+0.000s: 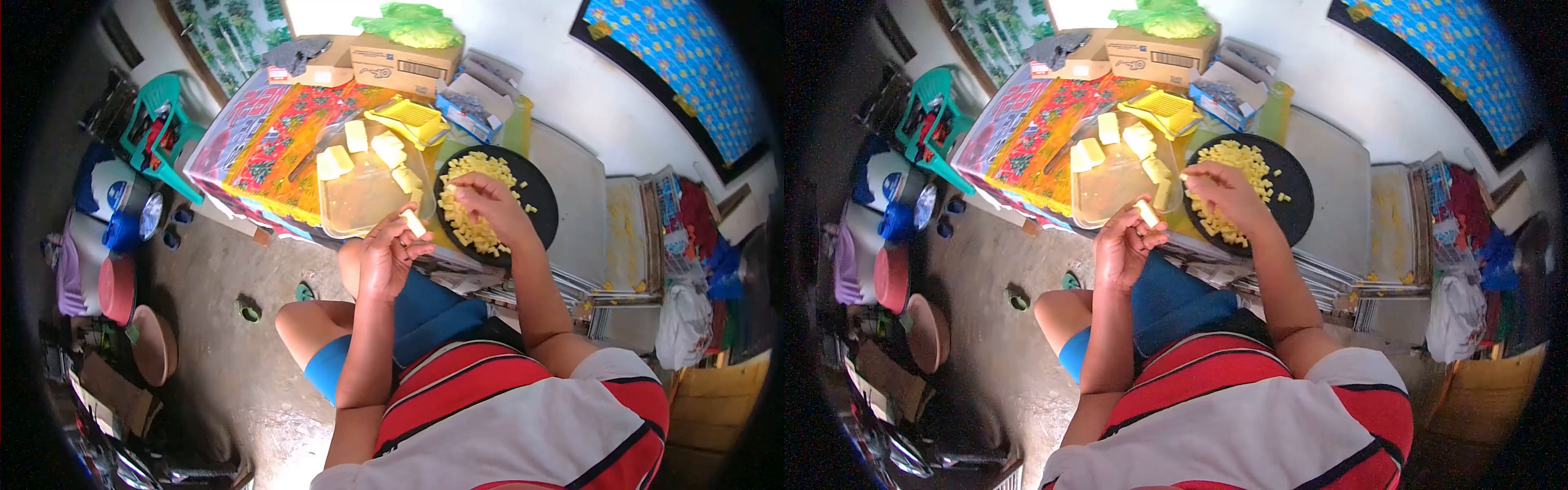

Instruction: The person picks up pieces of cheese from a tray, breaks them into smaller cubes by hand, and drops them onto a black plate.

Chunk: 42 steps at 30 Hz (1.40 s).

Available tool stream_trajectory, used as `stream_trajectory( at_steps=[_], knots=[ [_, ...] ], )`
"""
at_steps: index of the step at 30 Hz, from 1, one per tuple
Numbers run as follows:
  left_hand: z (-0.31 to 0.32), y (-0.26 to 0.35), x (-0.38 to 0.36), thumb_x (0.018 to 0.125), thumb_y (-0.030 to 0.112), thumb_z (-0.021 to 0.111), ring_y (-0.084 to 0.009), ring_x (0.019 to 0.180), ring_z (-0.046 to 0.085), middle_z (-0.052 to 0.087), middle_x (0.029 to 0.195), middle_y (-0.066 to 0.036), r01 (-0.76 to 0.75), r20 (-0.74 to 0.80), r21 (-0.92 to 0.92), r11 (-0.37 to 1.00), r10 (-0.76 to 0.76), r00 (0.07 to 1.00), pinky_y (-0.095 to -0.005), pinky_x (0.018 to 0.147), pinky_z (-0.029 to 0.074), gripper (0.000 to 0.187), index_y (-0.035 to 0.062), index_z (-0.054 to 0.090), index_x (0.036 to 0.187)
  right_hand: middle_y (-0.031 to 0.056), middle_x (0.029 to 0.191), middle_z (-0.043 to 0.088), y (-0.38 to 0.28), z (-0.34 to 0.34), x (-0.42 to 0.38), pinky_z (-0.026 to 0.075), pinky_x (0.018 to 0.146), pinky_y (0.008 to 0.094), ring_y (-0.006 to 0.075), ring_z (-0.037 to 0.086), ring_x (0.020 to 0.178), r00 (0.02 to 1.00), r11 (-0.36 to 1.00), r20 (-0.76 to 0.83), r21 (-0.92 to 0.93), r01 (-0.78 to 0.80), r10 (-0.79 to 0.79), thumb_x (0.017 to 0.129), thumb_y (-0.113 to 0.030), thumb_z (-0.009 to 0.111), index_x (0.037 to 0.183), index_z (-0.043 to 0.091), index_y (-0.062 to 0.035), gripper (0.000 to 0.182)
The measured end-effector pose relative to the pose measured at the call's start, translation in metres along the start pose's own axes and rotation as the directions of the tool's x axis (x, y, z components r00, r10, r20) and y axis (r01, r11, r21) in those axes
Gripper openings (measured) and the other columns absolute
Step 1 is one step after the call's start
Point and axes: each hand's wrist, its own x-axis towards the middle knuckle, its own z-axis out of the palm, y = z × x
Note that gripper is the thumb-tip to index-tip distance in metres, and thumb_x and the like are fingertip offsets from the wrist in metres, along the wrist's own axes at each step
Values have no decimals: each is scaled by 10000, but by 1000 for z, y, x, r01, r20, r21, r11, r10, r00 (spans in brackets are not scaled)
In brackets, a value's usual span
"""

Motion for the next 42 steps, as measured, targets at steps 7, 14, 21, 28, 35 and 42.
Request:
stream_trajectory(
  at_steps=[7,14,21,28,35,42],
  knots=[
    [-9,-29,15,892,110,535,-229,855,676,653,967,-139,95,37,24,995,-96,995,-354,742,588,369,-5,489,1240,54,812,649,70,-106,-21,480,691,299,167,607,726,944,818,-313,-566,-102,-99,774,-170,645,973,659,-19,250],
    [11,-48,16,878,69,596,-232,882,675,653,1026,-147,117,-2,138,984,-117,993,-329,728,591,337,14,536,1206,104,867,672,92,-115,-39,482,747,313,175,626,798,953,858,-303,-495,-139,-20,797,-162,604,1012,649,-3,271],
    [25,-58,13,828,-13,646,-144,795,636,646,920,-97,21,46,339,940,-39,998,-289,693,565,327,20,527,1131,23,855,634,25,-58,-51,451,719,240,96,563,781,991,992,-88,-74,-103,96,844,-284,664,986,659,-14,305],
    [36,-61,11,820,-15,658,-72,710,563,617,825,-46,-126,213,597,792,-5,977,-200,614,465,419,48,426,1164,-21,781,604,29,-47,-51,414,575,201,38,521,676,991,990,131,-140,1,17,849,-246,678,929,662,-10,250],
    [42,-59,10,836,0,653,-88,707,565,611,827,-48,-87,149,570,817,2,989,-216,624,462,419,45,433,1190,-51,645,545,24,-47,-55,366,508,197,28,467,569,983,986,93,-63,-153,158,853,-267,671,840,651,-33,235],
    [37,-60,11,844,-5,644,-102,720,578,610,837,-46,-146,185,564,813,48,981,-229,639,477,400,38,447,1189,-47,618,511,29,-41,-53,347,493,198,39,444,537,986,989,82,-47,-144,147,852,-332,652,795,632,-47,291]
  ],
)
